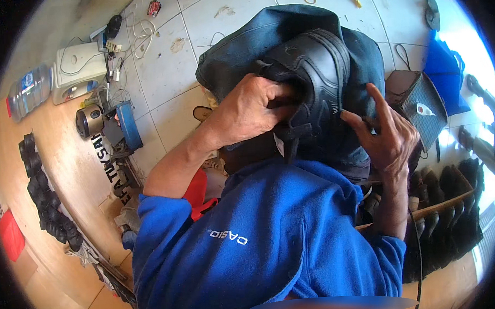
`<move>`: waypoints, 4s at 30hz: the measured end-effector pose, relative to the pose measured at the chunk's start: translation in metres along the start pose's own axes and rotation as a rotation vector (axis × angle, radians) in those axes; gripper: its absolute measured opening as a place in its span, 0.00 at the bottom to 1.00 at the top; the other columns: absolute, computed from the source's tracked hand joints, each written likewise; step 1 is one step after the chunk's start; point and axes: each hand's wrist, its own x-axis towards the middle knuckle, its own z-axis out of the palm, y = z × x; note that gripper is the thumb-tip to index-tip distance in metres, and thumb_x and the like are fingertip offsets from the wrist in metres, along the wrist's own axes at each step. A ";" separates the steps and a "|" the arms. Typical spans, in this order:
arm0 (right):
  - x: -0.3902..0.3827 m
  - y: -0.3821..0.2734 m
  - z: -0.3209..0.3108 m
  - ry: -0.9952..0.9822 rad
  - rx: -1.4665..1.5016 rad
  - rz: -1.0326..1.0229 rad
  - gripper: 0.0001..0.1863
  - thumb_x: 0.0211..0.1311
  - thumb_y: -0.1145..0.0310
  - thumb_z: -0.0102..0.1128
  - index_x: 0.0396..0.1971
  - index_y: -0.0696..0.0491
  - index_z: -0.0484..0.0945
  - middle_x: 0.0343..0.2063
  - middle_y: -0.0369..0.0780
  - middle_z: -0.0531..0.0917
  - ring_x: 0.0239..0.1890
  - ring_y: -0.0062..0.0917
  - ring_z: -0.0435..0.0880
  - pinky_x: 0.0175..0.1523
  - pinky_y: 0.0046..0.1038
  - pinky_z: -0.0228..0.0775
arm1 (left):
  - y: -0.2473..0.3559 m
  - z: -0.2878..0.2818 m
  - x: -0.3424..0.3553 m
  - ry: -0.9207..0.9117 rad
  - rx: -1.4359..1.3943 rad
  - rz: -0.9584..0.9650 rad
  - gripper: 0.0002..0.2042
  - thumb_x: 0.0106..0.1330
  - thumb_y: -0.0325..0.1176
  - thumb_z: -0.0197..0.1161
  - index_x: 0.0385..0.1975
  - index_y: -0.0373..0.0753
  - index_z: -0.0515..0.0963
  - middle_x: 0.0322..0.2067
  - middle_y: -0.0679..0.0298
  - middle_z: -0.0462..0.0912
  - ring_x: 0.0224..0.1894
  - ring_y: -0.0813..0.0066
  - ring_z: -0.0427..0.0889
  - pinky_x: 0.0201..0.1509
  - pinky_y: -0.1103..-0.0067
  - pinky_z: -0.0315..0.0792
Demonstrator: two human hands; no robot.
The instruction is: Stitching the upper part of a black shoe using a needle and thread.
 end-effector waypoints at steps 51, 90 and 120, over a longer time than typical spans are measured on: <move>-0.025 -0.003 -0.006 0.079 0.657 0.250 0.36 0.52 0.71 0.68 0.60 0.56 0.62 0.39 0.41 0.85 0.19 0.19 0.78 0.26 0.21 0.72 | 0.014 0.007 -0.036 0.420 -0.002 -0.120 0.12 0.53 0.34 0.73 0.33 0.35 0.82 0.14 0.74 0.74 0.16 0.92 0.63 0.21 0.89 0.57; 0.028 -0.014 0.031 0.164 1.533 0.297 0.37 0.67 0.71 0.51 0.69 0.51 0.40 0.19 0.36 0.70 0.17 0.16 0.70 0.26 0.21 0.73 | -0.088 -0.079 -0.036 0.708 -1.206 -0.109 0.11 0.69 0.37 0.52 0.25 0.41 0.68 0.16 0.74 0.60 0.17 0.85 0.54 0.19 0.85 0.50; -0.041 0.031 -0.011 0.391 0.421 0.421 0.22 0.64 0.75 0.54 0.58 0.57 0.67 0.35 0.41 0.82 0.29 0.21 0.75 0.36 0.24 0.68 | 0.015 0.019 0.016 0.281 -0.445 -0.209 0.09 0.54 0.33 0.71 0.30 0.34 0.82 0.27 0.69 0.83 0.30 0.86 0.77 0.39 0.85 0.72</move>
